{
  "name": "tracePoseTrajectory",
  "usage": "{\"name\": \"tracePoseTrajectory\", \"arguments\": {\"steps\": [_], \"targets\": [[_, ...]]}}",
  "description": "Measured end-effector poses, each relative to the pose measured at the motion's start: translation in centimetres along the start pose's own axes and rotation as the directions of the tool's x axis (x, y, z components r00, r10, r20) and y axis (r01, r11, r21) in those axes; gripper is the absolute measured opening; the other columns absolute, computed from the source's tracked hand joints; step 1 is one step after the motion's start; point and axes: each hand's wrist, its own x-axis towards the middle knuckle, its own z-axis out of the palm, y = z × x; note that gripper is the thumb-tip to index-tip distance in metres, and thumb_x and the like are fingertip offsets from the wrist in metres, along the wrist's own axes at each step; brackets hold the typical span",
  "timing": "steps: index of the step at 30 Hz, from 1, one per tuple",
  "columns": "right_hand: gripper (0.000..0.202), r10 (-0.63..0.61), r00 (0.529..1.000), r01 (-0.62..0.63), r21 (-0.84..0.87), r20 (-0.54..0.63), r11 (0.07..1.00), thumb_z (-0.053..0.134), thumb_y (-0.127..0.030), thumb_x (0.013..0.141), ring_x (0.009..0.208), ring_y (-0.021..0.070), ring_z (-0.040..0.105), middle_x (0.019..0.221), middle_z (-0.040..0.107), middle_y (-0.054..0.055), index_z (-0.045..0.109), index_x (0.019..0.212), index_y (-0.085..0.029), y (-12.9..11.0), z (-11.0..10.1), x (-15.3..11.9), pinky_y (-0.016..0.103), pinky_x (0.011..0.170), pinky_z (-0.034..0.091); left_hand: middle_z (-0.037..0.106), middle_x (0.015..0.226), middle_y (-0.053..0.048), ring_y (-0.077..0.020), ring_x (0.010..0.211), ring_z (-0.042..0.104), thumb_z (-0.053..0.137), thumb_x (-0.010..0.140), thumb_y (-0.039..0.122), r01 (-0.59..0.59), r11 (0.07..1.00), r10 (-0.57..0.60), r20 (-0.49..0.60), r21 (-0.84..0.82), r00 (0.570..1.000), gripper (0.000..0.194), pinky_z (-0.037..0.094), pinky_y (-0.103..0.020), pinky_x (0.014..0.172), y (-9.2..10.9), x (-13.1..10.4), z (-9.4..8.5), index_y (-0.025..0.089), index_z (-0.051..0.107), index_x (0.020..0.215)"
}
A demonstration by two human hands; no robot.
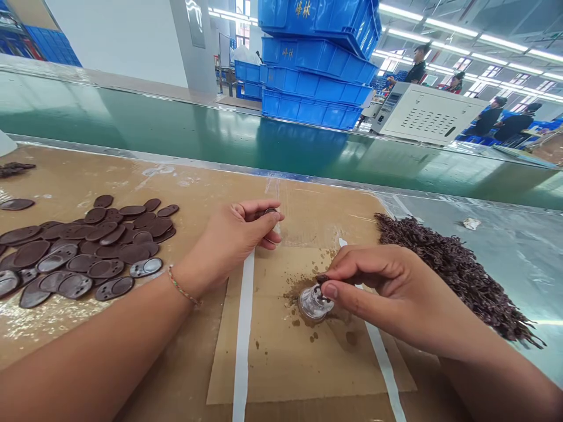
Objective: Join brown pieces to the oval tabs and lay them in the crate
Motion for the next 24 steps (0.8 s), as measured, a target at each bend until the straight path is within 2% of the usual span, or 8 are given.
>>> {"name": "tracePoseTrajectory", "arguments": {"steps": [3,7,11,15,20,24], "targets": [[0.013,0.024,0.999,-0.023,-0.011,0.024,1.000,0.067,-0.026,0.083,0.058,0.0094,0.058,0.065,0.066,-0.002,0.071,0.072,-0.021,0.05,0.27,0.30,0.019,0.052,0.045,0.070,0.107,-0.006,-0.0096,0.071,0.068,0.075,0.076,0.025,0.003,0.995,0.002,0.046,-0.097,0.999,0.045,0.057,-0.021,0.070,0.06,-0.17,-0.16,0.013,0.064,0.118],[0.013,0.029,0.998,-0.028,-0.021,0.050,0.999,0.067,-0.026,0.083,0.059,0.0102,0.060,0.067,0.067,-0.001,0.071,0.073,-0.020,0.18,0.40,0.38,0.019,0.053,0.046,0.067,0.112,-0.003,-0.0157,0.094,0.070,0.069,0.081,0.015,0.025,0.977,0.014,0.181,-0.211,0.983,0.042,0.055,-0.023,0.086,-0.12,-0.15,-0.46,0.014,0.062,0.122],[0.012,-0.003,1.000,0.003,-0.020,0.011,1.000,0.068,-0.025,0.082,0.057,0.0095,0.058,0.065,0.066,-0.002,0.071,0.071,-0.021,0.28,0.21,0.09,0.020,0.052,0.045,0.066,0.116,-0.002,-0.0176,0.099,0.069,0.070,0.082,0.017,-0.012,0.969,0.080,0.266,-0.248,0.961,0.043,0.054,-0.026,0.091,-0.56,0.11,-0.79,0.020,0.061,0.124],[0.012,-0.026,0.999,0.026,0.007,-0.040,1.000,0.068,-0.028,0.083,0.058,0.0099,0.059,0.067,0.068,-0.003,0.070,0.073,-0.021,0.18,0.00,-0.03,0.020,0.053,0.045,0.067,0.114,-0.002,-0.0191,0.099,0.068,0.077,0.076,0.020,-0.048,0.968,0.113,0.256,-0.247,0.960,0.045,0.054,-0.028,0.092,-0.66,0.22,-0.94,0.022,0.065,0.119],[0.015,-0.016,0.999,0.017,-0.034,0.038,0.999,0.066,-0.023,0.083,0.059,0.0099,0.060,0.066,0.067,-0.002,0.069,0.069,-0.019,-0.12,0.04,0.09,0.021,0.055,0.045,0.066,0.111,-0.001,-0.0185,0.098,0.068,0.081,0.072,0.021,-0.045,0.971,0.099,0.222,-0.235,0.970,0.044,0.053,-0.027,0.091,-0.12,-0.11,-0.75,0.022,0.068,0.114],[0.016,-0.018,0.999,0.020,-0.056,0.047,0.998,0.065,-0.024,0.084,0.061,0.0104,0.061,0.068,0.067,-0.001,0.069,0.070,-0.018,-0.10,0.09,0.14,0.022,0.058,0.045,0.067,0.106,0.000,-0.0180,0.096,0.069,0.082,0.069,0.018,-0.024,0.970,0.073,0.195,-0.244,0.978,0.045,0.053,-0.025,0.088,0.30,-0.39,-0.58,0.021,0.069,0.112]]}}
